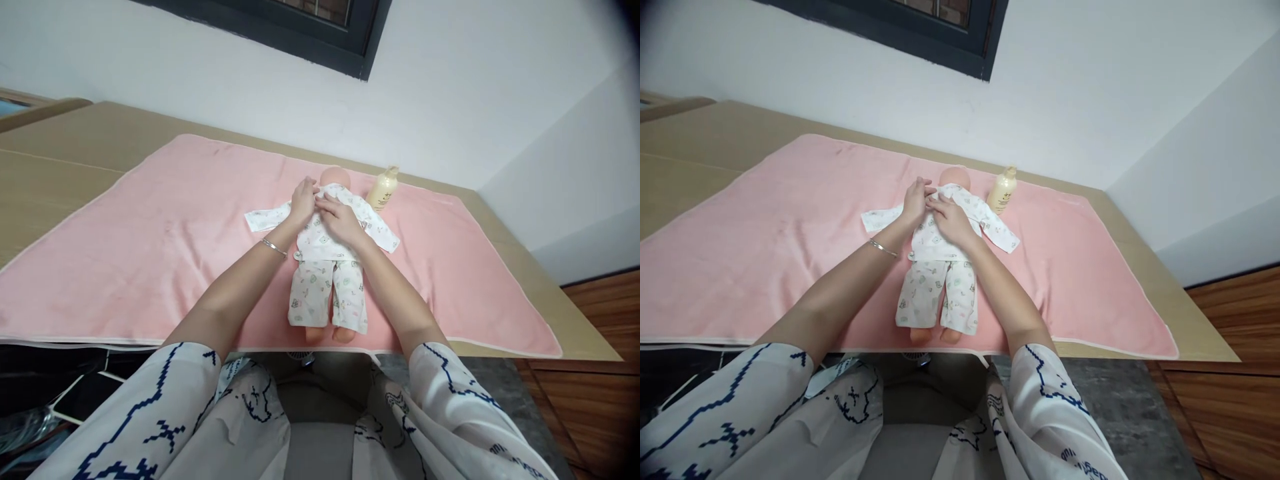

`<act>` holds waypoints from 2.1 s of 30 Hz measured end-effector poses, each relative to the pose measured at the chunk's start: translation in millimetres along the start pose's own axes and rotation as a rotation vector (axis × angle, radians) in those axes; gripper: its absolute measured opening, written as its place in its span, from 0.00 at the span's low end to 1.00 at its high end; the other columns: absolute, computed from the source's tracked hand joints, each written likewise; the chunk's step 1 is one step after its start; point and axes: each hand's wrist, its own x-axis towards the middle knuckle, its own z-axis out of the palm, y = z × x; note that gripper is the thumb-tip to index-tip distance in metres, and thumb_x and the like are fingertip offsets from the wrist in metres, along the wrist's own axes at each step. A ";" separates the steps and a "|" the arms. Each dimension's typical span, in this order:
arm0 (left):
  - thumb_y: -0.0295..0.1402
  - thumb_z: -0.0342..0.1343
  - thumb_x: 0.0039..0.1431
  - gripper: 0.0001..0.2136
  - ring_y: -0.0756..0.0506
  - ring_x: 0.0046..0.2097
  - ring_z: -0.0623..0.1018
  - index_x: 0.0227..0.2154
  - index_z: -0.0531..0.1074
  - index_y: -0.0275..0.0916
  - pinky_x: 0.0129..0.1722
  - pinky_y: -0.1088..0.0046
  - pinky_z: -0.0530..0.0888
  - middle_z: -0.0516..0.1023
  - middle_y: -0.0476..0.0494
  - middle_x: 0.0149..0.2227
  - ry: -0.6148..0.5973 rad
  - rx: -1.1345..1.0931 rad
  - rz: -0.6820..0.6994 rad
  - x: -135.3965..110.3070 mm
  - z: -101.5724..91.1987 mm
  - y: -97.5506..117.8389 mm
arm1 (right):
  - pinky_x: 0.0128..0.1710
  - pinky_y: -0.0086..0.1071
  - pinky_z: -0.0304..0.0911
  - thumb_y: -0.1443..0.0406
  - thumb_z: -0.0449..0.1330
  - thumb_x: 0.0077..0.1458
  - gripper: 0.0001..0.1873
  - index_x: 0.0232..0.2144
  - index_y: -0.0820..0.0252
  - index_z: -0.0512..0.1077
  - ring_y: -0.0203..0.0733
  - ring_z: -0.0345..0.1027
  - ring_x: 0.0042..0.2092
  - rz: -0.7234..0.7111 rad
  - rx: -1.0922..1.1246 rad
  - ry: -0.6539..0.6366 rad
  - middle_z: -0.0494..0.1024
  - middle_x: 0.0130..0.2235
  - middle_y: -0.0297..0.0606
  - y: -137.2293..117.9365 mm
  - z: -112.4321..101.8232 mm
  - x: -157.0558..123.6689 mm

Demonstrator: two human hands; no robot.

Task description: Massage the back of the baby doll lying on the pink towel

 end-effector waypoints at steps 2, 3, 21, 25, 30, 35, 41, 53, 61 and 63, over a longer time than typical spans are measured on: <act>0.49 0.36 0.69 0.25 0.42 0.48 0.80 0.42 0.73 0.38 0.54 0.64 0.73 0.81 0.37 0.42 0.028 0.017 0.053 -5.2 2.5 -9.1 | 0.71 0.52 0.41 0.63 0.50 0.61 0.22 0.54 0.53 0.74 0.47 0.51 0.70 0.026 -0.113 -0.011 0.70 0.62 0.33 14.4 -3.3 2.1; 0.48 0.36 0.69 0.24 0.42 0.49 0.80 0.43 0.73 0.38 0.55 0.64 0.72 0.81 0.38 0.43 0.034 0.032 0.086 -8.2 4.0 -12.4 | 0.71 0.54 0.39 0.61 0.50 0.62 0.22 0.56 0.54 0.73 0.49 0.49 0.70 0.050 -0.161 -0.004 0.67 0.64 0.35 21.4 -6.1 2.9; 0.48 0.39 0.69 0.20 0.43 0.51 0.78 0.41 0.72 0.41 0.55 0.64 0.70 0.80 0.41 0.44 0.045 0.216 0.285 -21.2 9.5 -29.2 | 0.70 0.54 0.37 0.50 0.42 0.65 0.37 0.68 0.66 0.52 0.56 0.39 0.72 0.388 -0.279 -0.013 0.49 0.71 0.53 38.1 -19.6 2.8; 0.46 0.40 0.69 0.18 0.42 0.50 0.77 0.40 0.71 0.41 0.55 0.62 0.70 0.80 0.40 0.44 0.042 0.231 0.281 -20.3 8.4 -30.9 | 0.68 0.56 0.42 0.58 0.43 0.65 0.32 0.66 0.71 0.57 0.61 0.45 0.70 0.333 -0.410 0.000 0.55 0.69 0.57 10.2 -10.5 -3.5; 0.43 0.41 0.69 0.16 0.43 0.50 0.77 0.39 0.71 0.41 0.55 0.63 0.70 0.79 0.41 0.45 0.029 0.248 0.289 -22.7 7.5 -26.6 | 0.68 0.62 0.35 0.59 0.46 0.64 0.25 0.61 0.49 0.66 0.56 0.40 0.72 0.191 -0.328 -0.124 0.55 0.70 0.35 1.4 -11.4 -1.2; 0.37 0.43 0.68 0.12 0.42 0.50 0.77 0.42 0.71 0.41 0.54 0.63 0.70 0.80 0.40 0.46 0.018 0.323 0.284 -27.1 7.1 -22.9 | 0.69 0.60 0.37 0.53 0.40 0.66 0.31 0.67 0.56 0.55 0.57 0.38 0.72 0.378 -0.302 -0.011 0.49 0.72 0.44 29.2 -16.5 3.1; 0.34 0.46 0.64 0.11 0.42 0.51 0.77 0.44 0.71 0.41 0.55 0.63 0.71 0.80 0.41 0.48 0.018 0.323 0.239 -24.0 6.5 -24.5 | 0.67 0.58 0.44 0.56 0.43 0.65 0.33 0.66 0.69 0.54 0.63 0.45 0.70 0.426 -0.420 0.008 0.55 0.69 0.56 2.3 -6.2 -6.1; 0.32 0.48 0.62 0.17 0.35 0.60 0.70 0.50 0.72 0.35 0.65 0.53 0.62 0.74 0.30 0.55 -0.122 0.594 0.301 -22.5 13.4 -11.4 | 0.54 0.48 0.65 0.58 0.40 0.64 0.25 0.46 0.56 0.76 0.55 0.70 0.54 0.365 -0.305 -0.013 0.79 0.51 0.43 9.8 -30.8 -4.8; 0.40 0.52 0.61 0.22 0.29 0.71 0.52 0.58 0.69 0.48 0.67 0.37 0.44 0.59 0.39 0.68 -0.256 0.715 0.215 -27.5 22.8 -8.7 | 0.68 0.61 0.36 0.50 0.41 0.64 0.36 0.68 0.60 0.51 0.60 0.37 0.72 0.475 -0.273 0.001 0.51 0.71 0.46 52.6 -23.9 1.6; 0.40 0.52 0.60 0.24 0.30 0.71 0.52 0.59 0.67 0.45 0.68 0.39 0.45 0.59 0.37 0.69 -0.265 0.695 0.177 -16.1 18.9 -14.0 | 0.67 0.60 0.41 0.52 0.41 0.64 0.33 0.66 0.62 0.56 0.60 0.44 0.70 0.430 -0.307 -0.004 0.57 0.69 0.47 41.9 -23.0 -0.4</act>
